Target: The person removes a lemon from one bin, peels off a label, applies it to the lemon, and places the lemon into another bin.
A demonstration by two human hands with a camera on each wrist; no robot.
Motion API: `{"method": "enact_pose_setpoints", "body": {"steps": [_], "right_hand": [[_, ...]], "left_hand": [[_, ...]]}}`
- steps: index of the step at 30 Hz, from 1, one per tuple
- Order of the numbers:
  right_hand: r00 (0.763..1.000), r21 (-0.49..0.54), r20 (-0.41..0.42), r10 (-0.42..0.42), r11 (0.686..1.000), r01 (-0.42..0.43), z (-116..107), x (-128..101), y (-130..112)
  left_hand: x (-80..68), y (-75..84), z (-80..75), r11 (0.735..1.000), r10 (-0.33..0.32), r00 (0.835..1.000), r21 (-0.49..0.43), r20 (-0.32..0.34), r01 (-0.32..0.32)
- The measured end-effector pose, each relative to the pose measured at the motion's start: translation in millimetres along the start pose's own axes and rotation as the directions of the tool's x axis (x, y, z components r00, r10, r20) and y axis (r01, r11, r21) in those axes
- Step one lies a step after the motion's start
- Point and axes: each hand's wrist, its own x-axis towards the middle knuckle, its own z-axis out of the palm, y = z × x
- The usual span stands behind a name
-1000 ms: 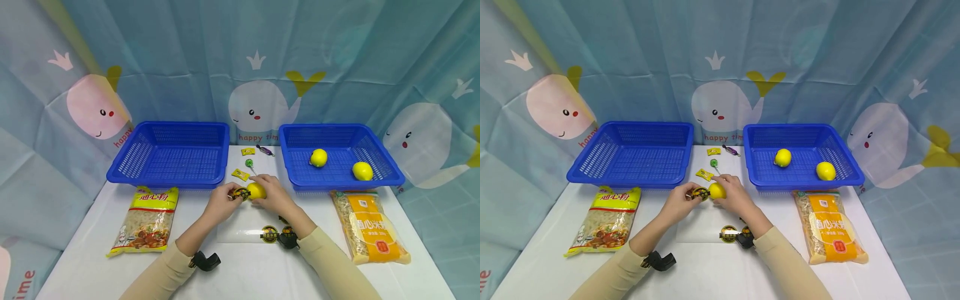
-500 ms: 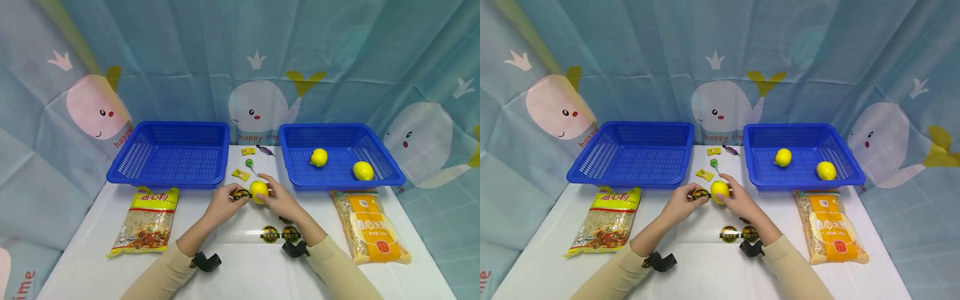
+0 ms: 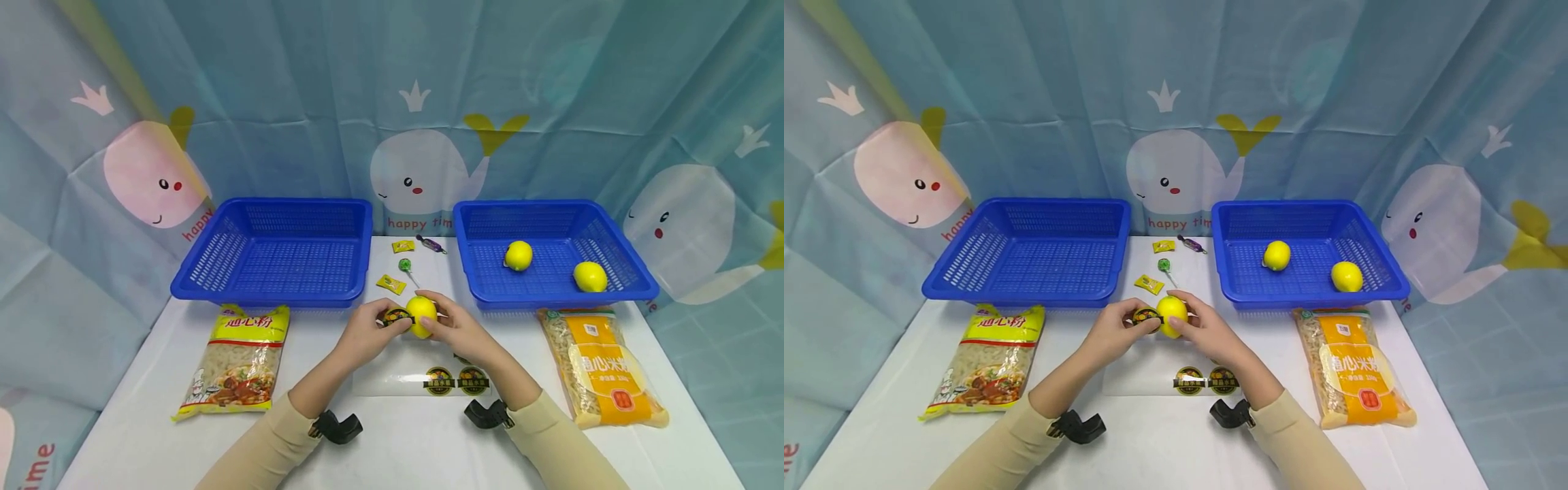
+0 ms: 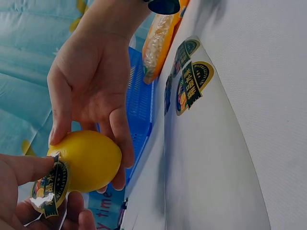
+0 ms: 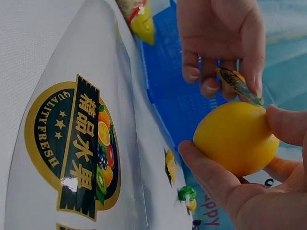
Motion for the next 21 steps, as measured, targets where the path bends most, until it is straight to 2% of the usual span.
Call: {"method": "enact_pose_setpoints", "body": {"steps": [11,21], "right_hand": [[1.0,0.027,0.01,-0.005,1.0,0.005,2.7,-1.2,-3.6],[0.999,-0.032,-0.033,0.04,0.999,-0.041,6.5,-0.9,-6.8]], "left_hand": [[-0.6,2.2,0.4,1.0,0.013,1.0,-0.002,0.003,-0.013],[-2.6,6.3,1.7,0.999,0.037,0.999,-0.005,0.002,-0.037]]}}
